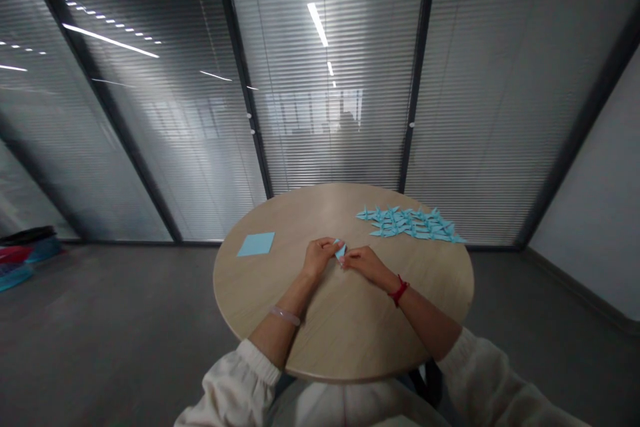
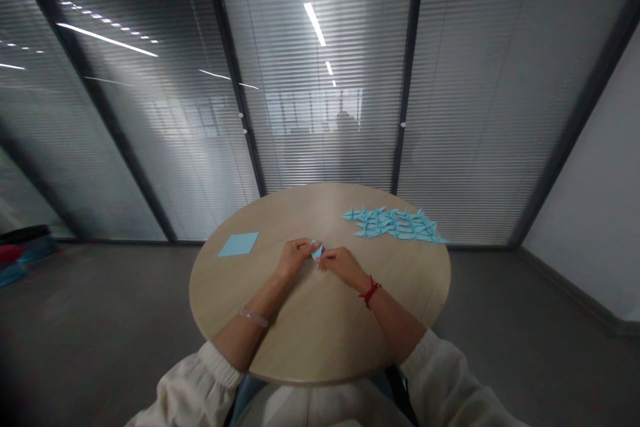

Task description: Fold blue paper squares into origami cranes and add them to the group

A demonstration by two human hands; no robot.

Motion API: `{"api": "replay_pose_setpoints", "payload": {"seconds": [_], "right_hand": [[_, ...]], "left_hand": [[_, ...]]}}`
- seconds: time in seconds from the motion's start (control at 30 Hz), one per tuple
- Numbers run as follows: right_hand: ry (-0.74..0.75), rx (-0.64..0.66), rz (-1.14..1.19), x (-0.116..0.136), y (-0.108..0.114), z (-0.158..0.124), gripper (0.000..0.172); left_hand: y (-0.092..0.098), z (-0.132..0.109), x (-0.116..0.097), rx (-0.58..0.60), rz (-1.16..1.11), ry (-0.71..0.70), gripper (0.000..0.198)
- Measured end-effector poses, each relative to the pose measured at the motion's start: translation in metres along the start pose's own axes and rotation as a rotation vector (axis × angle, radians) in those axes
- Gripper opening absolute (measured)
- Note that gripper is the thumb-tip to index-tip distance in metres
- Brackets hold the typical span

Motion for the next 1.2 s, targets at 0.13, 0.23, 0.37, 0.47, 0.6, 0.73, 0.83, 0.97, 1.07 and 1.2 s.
{"api": "replay_pose_setpoints", "payload": {"seconds": [0.13, 0.23, 0.37, 0.47, 0.6, 0.73, 0.83, 0.97, 1.07, 1.2], "right_hand": [[0.048, -0.016, -0.013, 0.0, 0.002, 0.001, 0.026], [0.069, -0.041, -0.042, -0.001, 0.004, 0.002, 0.027], [0.075, -0.078, -0.047, -0.003, 0.006, 0.003, 0.028], [0.058, -0.054, -0.017, -0.005, 0.004, 0.004, 0.028], [0.05, -0.068, -0.045, -0.005, 0.001, 0.004, 0.025], [0.142, -0.267, -0.152, 0.0, 0.003, 0.001, 0.038], [0.302, -0.288, -0.251, 0.005, 0.004, 0.0, 0.047], [0.431, -0.238, -0.322, 0.004, 0.004, 0.001, 0.034], [0.445, -0.241, -0.33, 0.002, 0.004, 0.001, 0.026], [0.435, -0.221, -0.306, 0.005, 0.006, 0.0, 0.018]], "left_hand": [[-0.003, -0.004, -0.004, -0.011, -0.049, 0.025, 0.045], [-0.003, -0.005, -0.003, -0.023, -0.082, 0.055, 0.048], [-0.003, -0.006, -0.003, -0.005, -0.09, 0.091, 0.047], [-0.002, -0.006, -0.004, -0.015, -0.076, 0.084, 0.044], [0.002, -0.005, -0.004, -0.082, -0.045, 0.085, 0.041], [0.005, -0.003, 0.001, -0.102, -0.107, 0.151, 0.036], [0.005, -0.003, 0.005, -0.091, -0.14, 0.193, 0.032], [0.003, -0.004, 0.004, -0.048, -0.108, 0.193, 0.032], [0.002, -0.004, 0.003, -0.022, -0.088, 0.198, 0.036], [0.004, -0.002, 0.005, -0.032, -0.096, 0.2, 0.043]]}}
Point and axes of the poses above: each hand's wrist, its own z-axis towards the middle knuckle, its own y-axis out of the back of the hand, x = y × z, the point moved 2 cm from there along z, towards the middle knuckle, and after that the axes turned 7 degrees about -z, right-handed, at the moved point
